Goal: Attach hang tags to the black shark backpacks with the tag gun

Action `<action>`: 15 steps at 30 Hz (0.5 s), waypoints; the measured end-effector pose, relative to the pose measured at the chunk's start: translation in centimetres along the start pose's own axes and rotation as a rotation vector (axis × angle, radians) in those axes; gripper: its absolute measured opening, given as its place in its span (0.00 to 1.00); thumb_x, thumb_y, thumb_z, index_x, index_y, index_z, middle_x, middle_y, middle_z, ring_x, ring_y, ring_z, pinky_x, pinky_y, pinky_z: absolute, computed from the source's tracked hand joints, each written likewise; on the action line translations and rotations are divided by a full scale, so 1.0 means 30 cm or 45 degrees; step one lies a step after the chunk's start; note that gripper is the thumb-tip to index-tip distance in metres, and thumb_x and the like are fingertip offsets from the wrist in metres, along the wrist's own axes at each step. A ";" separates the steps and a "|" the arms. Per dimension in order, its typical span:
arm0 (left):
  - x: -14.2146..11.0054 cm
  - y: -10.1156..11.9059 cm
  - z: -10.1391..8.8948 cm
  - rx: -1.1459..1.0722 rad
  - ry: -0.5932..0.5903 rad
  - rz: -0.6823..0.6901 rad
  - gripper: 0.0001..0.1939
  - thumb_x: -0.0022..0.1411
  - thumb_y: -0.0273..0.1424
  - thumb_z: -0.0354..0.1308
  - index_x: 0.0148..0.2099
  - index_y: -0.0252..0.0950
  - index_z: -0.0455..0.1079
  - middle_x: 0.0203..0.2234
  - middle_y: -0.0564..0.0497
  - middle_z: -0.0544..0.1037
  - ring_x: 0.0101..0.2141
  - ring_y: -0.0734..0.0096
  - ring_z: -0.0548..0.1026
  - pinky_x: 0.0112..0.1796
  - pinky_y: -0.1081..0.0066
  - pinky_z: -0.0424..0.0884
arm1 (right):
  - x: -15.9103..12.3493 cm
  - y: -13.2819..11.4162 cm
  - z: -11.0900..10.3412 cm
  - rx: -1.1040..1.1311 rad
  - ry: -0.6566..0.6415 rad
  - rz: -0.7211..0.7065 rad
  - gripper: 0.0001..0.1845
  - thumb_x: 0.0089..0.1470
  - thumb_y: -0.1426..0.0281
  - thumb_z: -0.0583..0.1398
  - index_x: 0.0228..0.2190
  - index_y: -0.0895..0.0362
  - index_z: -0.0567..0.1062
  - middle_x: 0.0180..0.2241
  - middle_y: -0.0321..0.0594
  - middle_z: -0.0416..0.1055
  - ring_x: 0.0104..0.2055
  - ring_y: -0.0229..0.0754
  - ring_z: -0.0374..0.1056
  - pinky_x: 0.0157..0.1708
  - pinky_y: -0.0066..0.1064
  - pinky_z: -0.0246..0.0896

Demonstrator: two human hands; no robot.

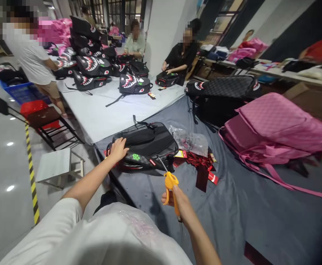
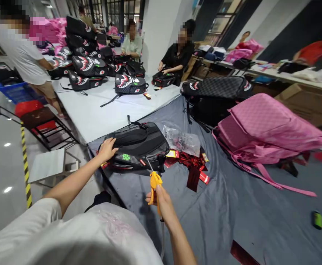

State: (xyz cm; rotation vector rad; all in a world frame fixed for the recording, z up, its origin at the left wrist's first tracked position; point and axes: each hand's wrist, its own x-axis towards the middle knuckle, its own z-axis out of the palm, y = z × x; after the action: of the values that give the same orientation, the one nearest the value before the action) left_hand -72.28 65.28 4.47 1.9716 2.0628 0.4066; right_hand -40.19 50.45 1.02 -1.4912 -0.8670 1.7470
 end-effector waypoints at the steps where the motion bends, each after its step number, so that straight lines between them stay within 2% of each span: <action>1: 0.096 -0.021 0.017 -0.024 -0.071 0.011 0.32 0.62 0.31 0.61 0.66 0.30 0.60 0.64 0.33 0.62 0.64 0.47 0.59 0.62 0.50 0.56 | 0.030 -0.028 0.037 -0.005 0.017 0.004 0.41 0.42 0.32 0.57 0.36 0.57 0.72 0.30 0.44 0.77 0.29 0.47 0.76 0.32 0.39 0.72; 4: 0.334 -0.082 0.078 -0.131 -0.368 0.044 0.32 0.55 0.34 0.67 0.61 0.33 0.67 0.56 0.35 0.73 0.56 0.49 0.71 0.57 0.56 0.65 | 0.107 -0.125 0.171 -0.036 0.070 0.017 0.40 0.42 0.32 0.58 0.36 0.57 0.71 0.27 0.41 0.76 0.27 0.44 0.74 0.32 0.37 0.71; 7: 0.489 -0.145 0.137 -0.255 -0.636 0.068 0.25 0.54 0.33 0.68 0.53 0.32 0.74 0.50 0.38 0.78 0.52 0.51 0.75 0.54 0.61 0.67 | 0.184 -0.219 0.290 -0.083 0.067 0.045 0.38 0.46 0.34 0.57 0.39 0.56 0.71 0.26 0.39 0.74 0.26 0.43 0.72 0.29 0.36 0.69; 10: 0.578 -0.208 0.188 -0.404 -0.856 0.052 0.18 0.57 0.32 0.64 0.50 0.30 0.75 0.47 0.41 0.80 0.48 0.55 0.77 0.52 0.62 0.69 | 0.294 -0.307 0.344 -0.168 0.149 0.093 0.37 0.49 0.35 0.55 0.40 0.56 0.72 0.24 0.38 0.74 0.24 0.43 0.71 0.27 0.35 0.67; 13: 0.625 -0.252 0.237 -0.565 -1.057 -0.039 0.15 0.59 0.32 0.62 0.46 0.28 0.75 0.38 0.46 0.82 0.39 0.63 0.79 0.46 0.65 0.73 | 0.424 -0.380 0.344 -0.265 0.379 0.115 0.37 0.49 0.35 0.54 0.39 0.55 0.71 0.23 0.38 0.73 0.23 0.44 0.71 0.25 0.35 0.66; 15: 0.638 -0.265 0.264 -0.677 -1.131 -0.123 0.15 0.58 0.34 0.64 0.44 0.28 0.76 0.34 0.47 0.82 0.34 0.66 0.79 0.43 0.66 0.75 | 0.484 -0.417 0.347 -0.414 0.425 0.151 0.35 0.52 0.37 0.53 0.40 0.56 0.71 0.20 0.36 0.71 0.20 0.42 0.69 0.23 0.33 0.64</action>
State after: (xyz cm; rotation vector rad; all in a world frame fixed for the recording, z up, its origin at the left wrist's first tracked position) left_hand -77.58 84.27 -5.72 1.3548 1.2953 0.0182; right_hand -51.35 68.79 4.83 -2.0147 -0.9302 1.4223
